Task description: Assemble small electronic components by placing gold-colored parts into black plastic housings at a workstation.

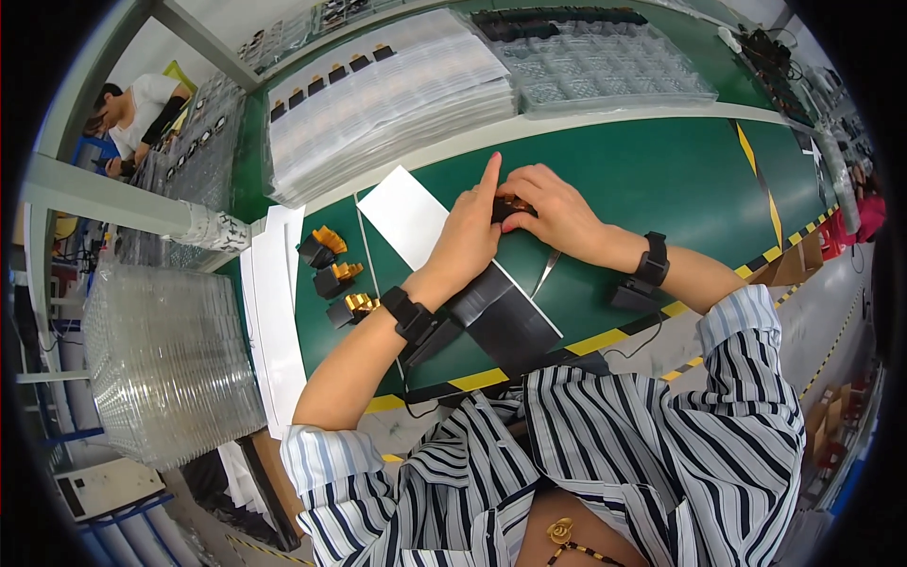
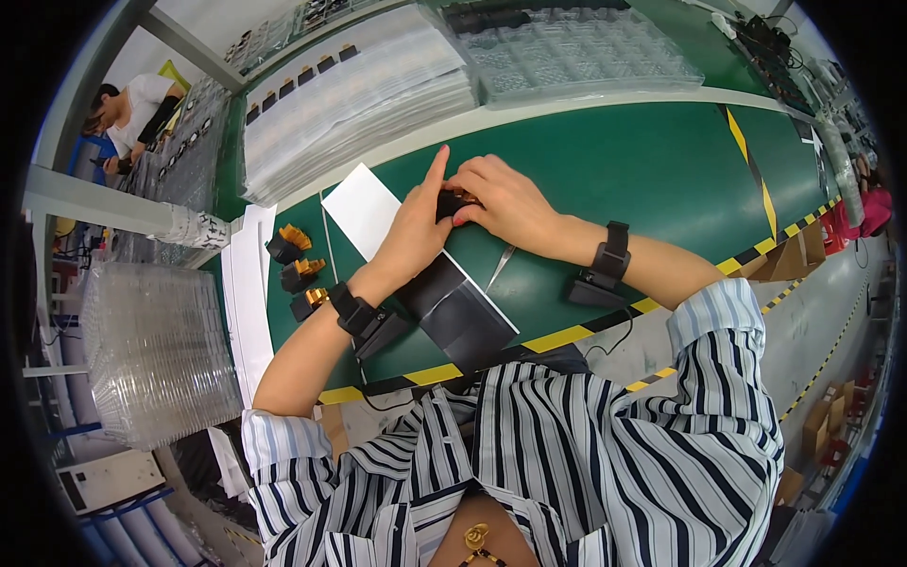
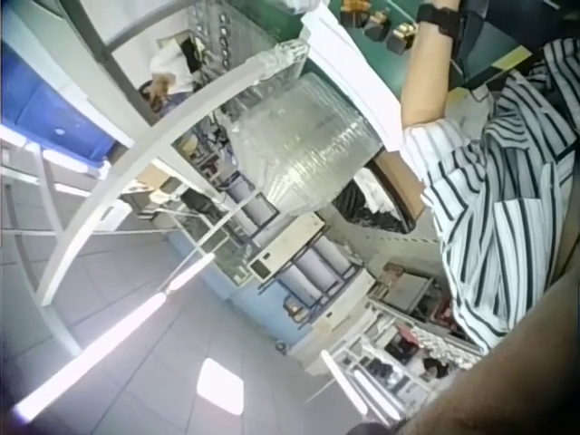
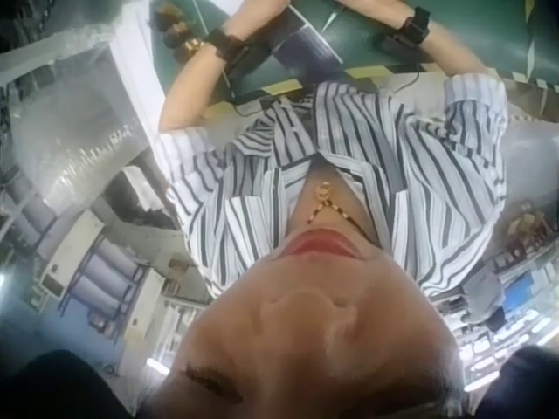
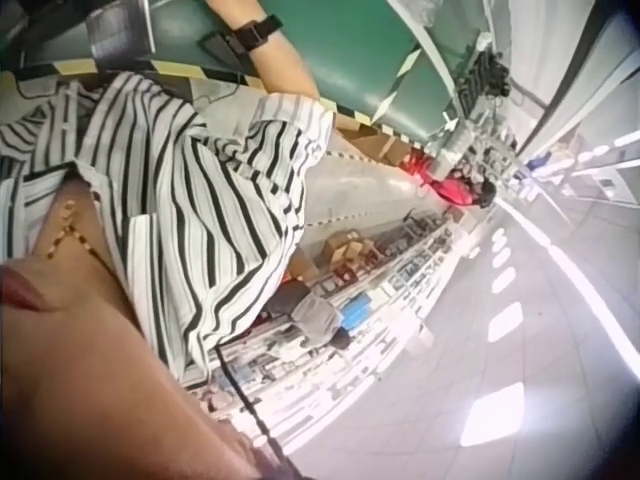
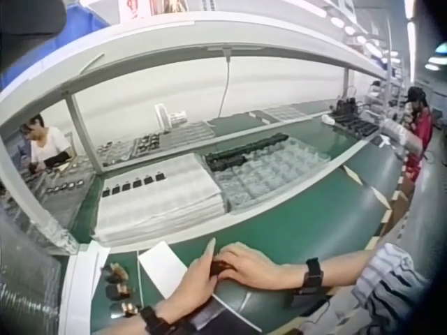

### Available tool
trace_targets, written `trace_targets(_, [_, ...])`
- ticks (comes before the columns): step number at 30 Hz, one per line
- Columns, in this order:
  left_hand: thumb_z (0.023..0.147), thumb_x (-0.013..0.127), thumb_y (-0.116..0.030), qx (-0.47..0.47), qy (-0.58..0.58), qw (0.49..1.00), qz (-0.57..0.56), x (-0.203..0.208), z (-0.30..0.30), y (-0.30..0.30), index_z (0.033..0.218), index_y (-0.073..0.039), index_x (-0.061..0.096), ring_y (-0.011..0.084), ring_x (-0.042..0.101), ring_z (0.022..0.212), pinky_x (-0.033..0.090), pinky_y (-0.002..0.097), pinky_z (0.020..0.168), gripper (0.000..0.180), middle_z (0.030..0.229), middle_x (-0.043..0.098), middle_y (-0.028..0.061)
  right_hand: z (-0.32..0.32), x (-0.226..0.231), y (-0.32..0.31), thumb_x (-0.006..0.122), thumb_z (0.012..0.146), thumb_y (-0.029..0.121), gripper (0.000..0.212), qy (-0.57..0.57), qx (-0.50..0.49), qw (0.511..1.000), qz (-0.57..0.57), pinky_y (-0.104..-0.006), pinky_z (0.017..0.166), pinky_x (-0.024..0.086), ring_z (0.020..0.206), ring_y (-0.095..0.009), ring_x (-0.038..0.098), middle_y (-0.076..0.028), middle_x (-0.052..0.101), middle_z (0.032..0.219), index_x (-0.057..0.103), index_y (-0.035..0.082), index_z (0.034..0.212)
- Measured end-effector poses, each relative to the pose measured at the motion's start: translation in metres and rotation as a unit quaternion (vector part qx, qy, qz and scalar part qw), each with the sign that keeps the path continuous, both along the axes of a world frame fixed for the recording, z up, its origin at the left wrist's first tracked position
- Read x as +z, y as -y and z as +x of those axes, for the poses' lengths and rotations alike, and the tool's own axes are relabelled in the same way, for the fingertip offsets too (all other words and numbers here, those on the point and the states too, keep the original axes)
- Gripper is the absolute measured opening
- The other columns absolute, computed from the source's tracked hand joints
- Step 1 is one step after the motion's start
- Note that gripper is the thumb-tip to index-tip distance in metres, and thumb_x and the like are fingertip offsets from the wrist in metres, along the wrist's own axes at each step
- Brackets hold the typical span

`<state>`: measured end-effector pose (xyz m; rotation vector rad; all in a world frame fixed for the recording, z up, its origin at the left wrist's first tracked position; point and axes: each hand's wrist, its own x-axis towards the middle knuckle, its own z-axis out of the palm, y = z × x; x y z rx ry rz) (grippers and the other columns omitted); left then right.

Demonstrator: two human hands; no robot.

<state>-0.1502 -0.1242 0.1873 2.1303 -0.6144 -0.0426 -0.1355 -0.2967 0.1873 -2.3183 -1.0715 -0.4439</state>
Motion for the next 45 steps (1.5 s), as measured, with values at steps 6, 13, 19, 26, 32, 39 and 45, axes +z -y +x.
trace_targets(6, [0.067,0.06,0.007,0.003,-0.07,0.997,-0.045,-0.001,0.005,0.002,0.139,-0.008,0.011,0.0325,0.052,0.096,0.043,0.0364,0.082,0.088,0.104,0.051,0.0175,-0.006,-0.004,0.013,0.067,0.071,0.009,0.032,-0.011,0.006,0.999,0.043,-0.0315,0.062,0.046,0.074,-0.025,0.053,-0.008,0.052,0.097,0.054,0.006,0.1])
trace_targets(13, [0.068,0.06,0.008,0.011,-0.056,0.997,-0.053,-0.003,0.001,0.006,0.139,-0.009,0.009,0.0319,0.052,0.094,0.043,0.0358,0.083,0.089,0.103,0.051,0.0177,-0.012,0.0,0.013,0.066,0.071,0.01,0.031,-0.111,-0.05,0.991,0.048,-0.0329,0.063,0.045,0.076,-0.024,0.053,-0.007,0.052,0.096,0.055,0.007,0.1])
trace_targets(19, [0.07,0.062,0.006,0.021,-0.091,0.994,-0.06,-0.004,0.0,0.005,0.141,-0.015,0.0,0.0256,0.052,0.097,0.04,0.0331,0.088,0.096,0.106,0.051,0.0129,-0.001,0.009,0.004,0.065,0.072,0.009,0.019,0.052,-0.035,0.997,0.034,-0.0324,0.062,0.042,0.074,-0.021,0.051,-0.005,0.053,0.087,0.06,0.006,0.09])
trace_targets(26, [0.07,0.057,0.009,0.024,-0.093,0.99,-0.1,-0.004,0.0,0.008,0.139,-0.012,-0.008,0.0286,0.053,0.095,0.042,0.0345,0.084,0.098,0.105,0.051,0.0164,0.01,0.019,-0.007,0.063,0.073,0.01,0.009,0.027,-0.005,0.999,-0.031,-0.0325,0.068,0.037,0.076,-0.02,0.049,-0.003,0.052,0.08,0.063,0.007,0.081])
trace_targets(32, [0.07,0.058,0.008,0.034,-0.086,0.99,-0.106,-0.007,0.001,0.004,0.139,-0.012,-0.009,0.0297,0.054,0.093,0.043,0.0351,0.083,0.098,0.103,0.053,0.0165,0.012,0.023,-0.005,0.062,0.072,0.009,0.007,0.027,-0.017,0.998,-0.05,-0.0335,0.072,0.036,0.078,-0.02,0.048,-0.002,0.051,0.079,0.063,0.008,0.079])
trace_targets(39, [0.072,0.06,0.005,0.048,-0.094,0.99,-0.094,-0.008,0.002,0.006,0.138,-0.009,-0.011,0.0293,0.056,0.09,0.044,0.0339,0.081,0.098,0.103,0.054,0.017,0.017,0.02,-0.015,0.061,0.067,0.008,0.007,0.119,0.096,0.987,-0.055,-0.0318,0.073,0.036,0.076,-0.02,0.047,-0.003,0.05,0.078,0.06,0.007,0.074])
trace_targets(45, [0.074,0.06,0.002,0.047,-0.095,0.99,-0.098,-0.009,0.002,0.005,0.137,-0.007,-0.012,0.0281,0.057,0.089,0.044,0.0328,0.081,0.096,0.101,0.055,0.0164,0.016,0.019,-0.018,0.06,0.066,0.009,0.006,0.109,0.092,0.985,-0.093,-0.0307,0.071,0.036,0.075,-0.019,0.048,-0.003,0.05,0.079,0.06,0.006,0.072])
